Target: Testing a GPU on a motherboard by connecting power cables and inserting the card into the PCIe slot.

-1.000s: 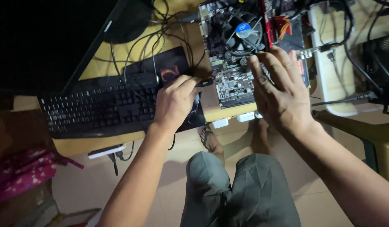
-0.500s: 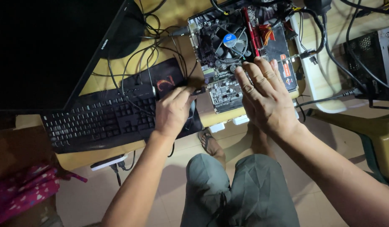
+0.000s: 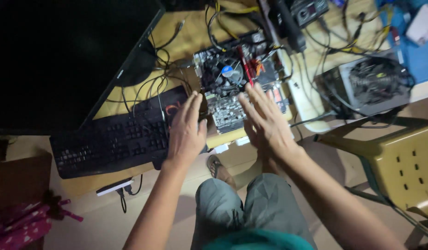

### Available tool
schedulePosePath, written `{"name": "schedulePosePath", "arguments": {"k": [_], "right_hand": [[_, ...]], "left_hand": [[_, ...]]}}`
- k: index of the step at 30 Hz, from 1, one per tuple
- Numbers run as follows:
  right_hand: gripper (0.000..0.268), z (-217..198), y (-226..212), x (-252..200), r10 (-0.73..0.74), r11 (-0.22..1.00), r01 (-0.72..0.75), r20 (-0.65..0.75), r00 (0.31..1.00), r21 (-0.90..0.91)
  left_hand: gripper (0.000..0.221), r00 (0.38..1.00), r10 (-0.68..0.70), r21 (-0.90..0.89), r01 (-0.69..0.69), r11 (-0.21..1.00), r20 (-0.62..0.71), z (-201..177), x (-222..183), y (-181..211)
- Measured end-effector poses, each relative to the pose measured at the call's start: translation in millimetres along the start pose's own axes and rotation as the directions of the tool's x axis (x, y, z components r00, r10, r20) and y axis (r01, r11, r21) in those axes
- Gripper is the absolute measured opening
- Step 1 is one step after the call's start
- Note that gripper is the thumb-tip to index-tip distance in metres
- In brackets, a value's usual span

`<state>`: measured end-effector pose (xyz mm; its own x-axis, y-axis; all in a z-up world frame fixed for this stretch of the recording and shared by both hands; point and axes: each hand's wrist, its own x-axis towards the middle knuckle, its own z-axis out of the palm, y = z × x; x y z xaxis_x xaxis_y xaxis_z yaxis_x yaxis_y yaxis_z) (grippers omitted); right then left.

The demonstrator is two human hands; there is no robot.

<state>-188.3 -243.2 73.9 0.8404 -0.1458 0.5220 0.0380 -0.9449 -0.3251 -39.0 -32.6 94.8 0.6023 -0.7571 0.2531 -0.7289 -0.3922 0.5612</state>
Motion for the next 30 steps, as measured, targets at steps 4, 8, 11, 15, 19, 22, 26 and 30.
{"name": "schedulePosePath", "arguments": {"k": [4, 8, 11, 15, 19, 22, 26, 30], "right_hand": [[0.065, -7.5, -2.0, -103.1, 0.095, 0.99, -0.115, 0.215, 0.972, 0.085], [0.052, -26.2, -0.9, -235.6, 0.261, 0.916, -0.373, 0.487, 0.833, 0.147], [0.034, -73.4, 4.1, -276.2, 0.539, 0.662, -0.745, 0.637, 0.551, 0.085], [0.027, -119.8, 55.9, -271.1, 0.777, 0.355, -0.93, 0.525, 0.348, 0.092], [0.019, -149.8, 125.2, -247.1, 0.85, 0.382, -0.907, 0.318, 0.421, 0.179], [0.013, -169.8, 186.7, -231.6, 0.812, 0.554, -0.798, 0.056, 0.581, 0.239], [0.019, -191.5, 276.6, -207.6, 0.751, 0.655, -0.747, -0.199, 0.629, 0.112], [0.01, -172.3, 410.9, -219.7, 0.655, 0.754, -0.646, -0.189, 0.731, 0.115]], "left_hand": [[0.077, 0.996, 0.082, 0.039, -0.083, 0.996, 0.028, 14.5, 1.4, 23.4], [0.091, 0.989, 0.089, 0.269, -0.118, 0.956, 0.118, 31.9, -0.9, 44.4], [0.097, 0.987, 0.046, 0.335, -0.097, 0.937, 0.156, 34.9, -0.1, 60.4], [0.099, 0.991, 0.045, 0.427, -0.095, 0.899, 0.124, 48.6, -4.3, 64.6], [0.104, 0.986, -0.074, 0.447, 0.0, 0.895, 0.149, 59.9, -9.9, 77.5], [0.106, 0.988, -0.097, 0.473, 0.029, 0.881, 0.121, 68.5, -13.6, 76.3], [0.098, 1.0, -0.028, 0.566, 0.026, 0.824, -0.004, 79.1, -6.8, 80.6], [0.102, 1.0, 0.006, 0.639, 0.013, 0.769, -0.028, 80.2, -2.5, 84.5]]}}
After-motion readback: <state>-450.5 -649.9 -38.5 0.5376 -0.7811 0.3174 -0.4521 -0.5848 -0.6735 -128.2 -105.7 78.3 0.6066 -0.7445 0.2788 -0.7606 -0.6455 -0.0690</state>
